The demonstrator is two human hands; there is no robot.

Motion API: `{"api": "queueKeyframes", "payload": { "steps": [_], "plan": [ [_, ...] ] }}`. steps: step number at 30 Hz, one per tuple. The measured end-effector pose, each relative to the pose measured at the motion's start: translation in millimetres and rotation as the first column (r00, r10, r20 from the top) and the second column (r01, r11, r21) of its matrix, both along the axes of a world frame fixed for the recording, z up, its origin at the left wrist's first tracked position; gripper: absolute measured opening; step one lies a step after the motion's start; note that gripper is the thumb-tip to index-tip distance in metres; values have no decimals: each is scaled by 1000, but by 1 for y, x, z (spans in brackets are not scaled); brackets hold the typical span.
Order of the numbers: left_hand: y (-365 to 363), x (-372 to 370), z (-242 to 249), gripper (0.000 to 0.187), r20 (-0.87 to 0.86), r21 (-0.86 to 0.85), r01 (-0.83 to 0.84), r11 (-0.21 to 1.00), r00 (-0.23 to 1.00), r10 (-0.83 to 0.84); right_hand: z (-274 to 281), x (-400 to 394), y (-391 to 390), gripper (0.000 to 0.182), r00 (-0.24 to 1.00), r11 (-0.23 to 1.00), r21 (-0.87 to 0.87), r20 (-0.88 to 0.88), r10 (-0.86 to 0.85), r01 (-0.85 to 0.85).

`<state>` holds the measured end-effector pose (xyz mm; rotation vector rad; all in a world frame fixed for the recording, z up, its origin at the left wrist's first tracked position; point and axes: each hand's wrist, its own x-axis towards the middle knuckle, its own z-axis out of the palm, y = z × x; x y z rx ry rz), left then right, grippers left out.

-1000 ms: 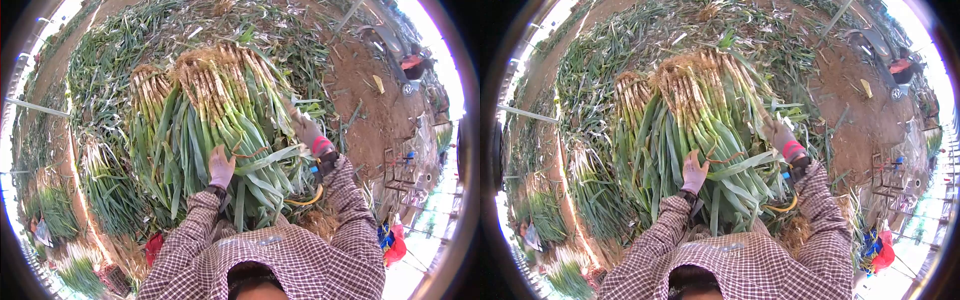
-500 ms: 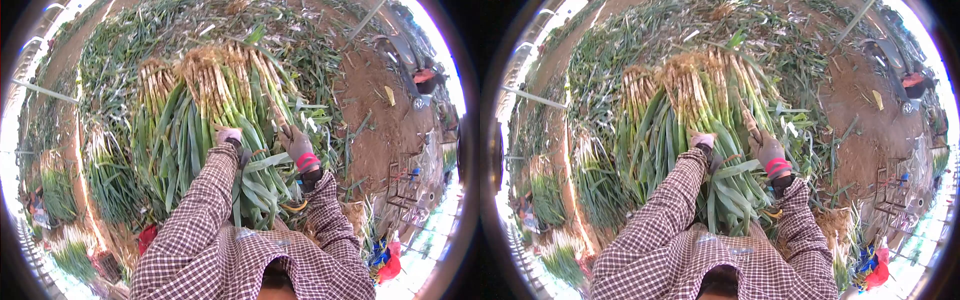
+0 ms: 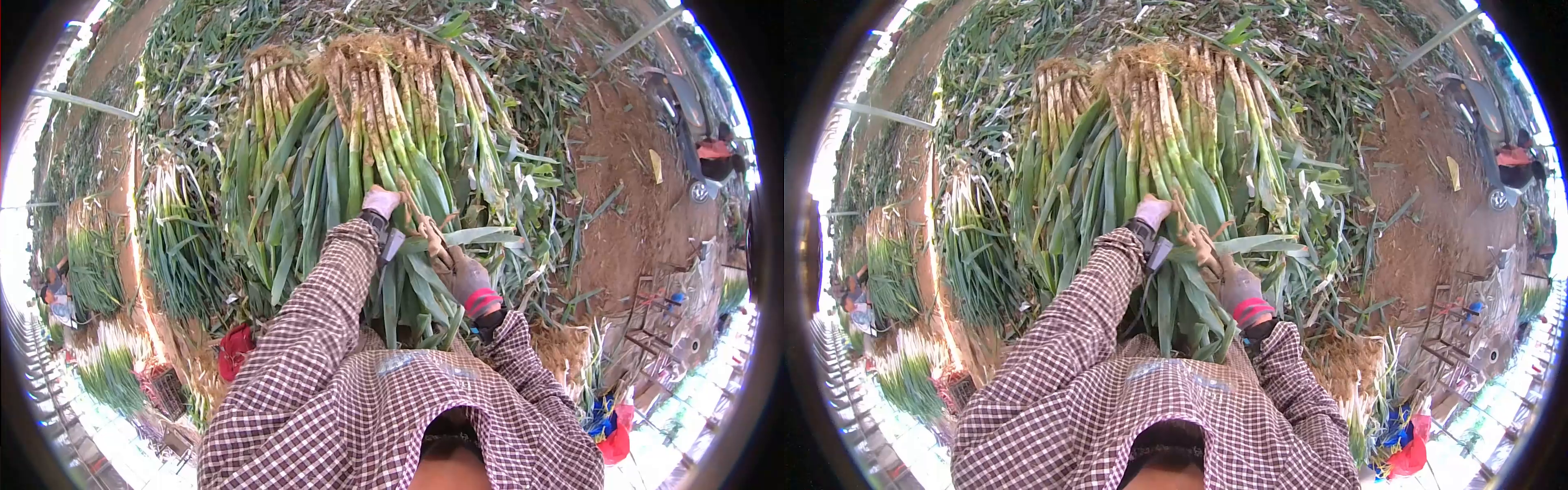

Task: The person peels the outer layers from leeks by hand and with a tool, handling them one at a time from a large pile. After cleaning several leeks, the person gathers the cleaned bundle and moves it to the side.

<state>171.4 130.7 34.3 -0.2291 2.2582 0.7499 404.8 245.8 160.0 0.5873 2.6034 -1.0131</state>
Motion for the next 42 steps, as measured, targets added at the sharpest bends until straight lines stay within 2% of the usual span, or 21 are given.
{"api": "queueKeyframes", "payload": {
  "steps": [2, 4, 6, 7, 10, 11, 15, 23, 27, 29, 31, 33, 34, 36, 37, 40, 42],
  "plan": [
    [-4, 10, -10, 70, -19, 177, -208, 962, 976, 215, -5, -2, -2, 47, 999, 1000, 4, 46, 7, -7],
    [-12, 18, -6, 60, 38, 420, -350, 837, 929, 369, -1, -6, -2, 44, 1000, 1000, 7, 21, 1, -2],
    [-29, 29, 15, 59, -16, 507, -296, 810, 936, 352, 5, -8, -4, 42, 1000, 1000, -15, 13, -9, 9],
    [-38, 37, 27, 53, -30, 542, -263, 798, 943, 331, 10, -8, -7, 41, 999, 999, -47, -46, -21, 19],
    [-54, 50, 49, 51, 15, 571, -255, 780, 954, 300, 28, -14, -18, 37, 1000, 997, -70, -11, 10, -11],
    [-59, 50, 32, 48, 116, 639, -296, 710, 950, 291, 27, -14, -20, 37, 999, 996, -78, -36, 37, -40],
    [-68, 46, 32, 41, 395, 689, -527, 498, 849, 351, 20, -7, -30, 38, 1000, 999, -28, -21, 19, -20],
    [-78, 44, 24, 31, 507, 659, -622, 424, 783, 361, 20, -6, -45, 36, 998, 998, 38, -34, 55, -54],
    [-73, 45, 42, 33, 583, 625, -683, 379, 731, 356, 21, -1, -44, 40, 995, 994, 44, 35, 98, -100],
    [-74, 45, 15, 33, 538, 620, -659, 426, 752, 381, 20, 0, -44, 42, 993, 994, 42, 63, 101, -103],
    [-72, 45, 12, 33, 504, 590, -661, 464, 750, 428, 16, -7, -46, 42, 994, 994, 57, 61, 90, -94],
    [-69, 48, 15, 34, 479, 533, -690, 490, 723, 498, 2, -16, -47, 40, 997, 997, 44, -36, 68, -67],
    [-69, 48, -4, 34, 433, 545, -659, 518, 750, 500, -2, -24, -47, 39, 994, 998, 37, -88, 57, -54],
    [-69, 50, -43, 34, 336, 561, -595, 575, 799, 499, -9, -44, -44, 42, 995, 995, 66, -68, 78, -74],
    [-68, 54, -20, 34, 372, 583, -637, 505, 761, 531, -18, -57, -42, 42, 996, 995, 65, -48, 75, -72],
    [-69, 57, -17, 33, 210, 567, -525, 635, 837, 505, -41, -98, -37, 44, 995, 996, 76, -83, 55, -49],
    [-70, 58, -20, 34, 161, 553, -508, 660, 843, 514, -55, -129, -35, 45, 995, 996, 82, -90, 46, -39]
  ]
}}
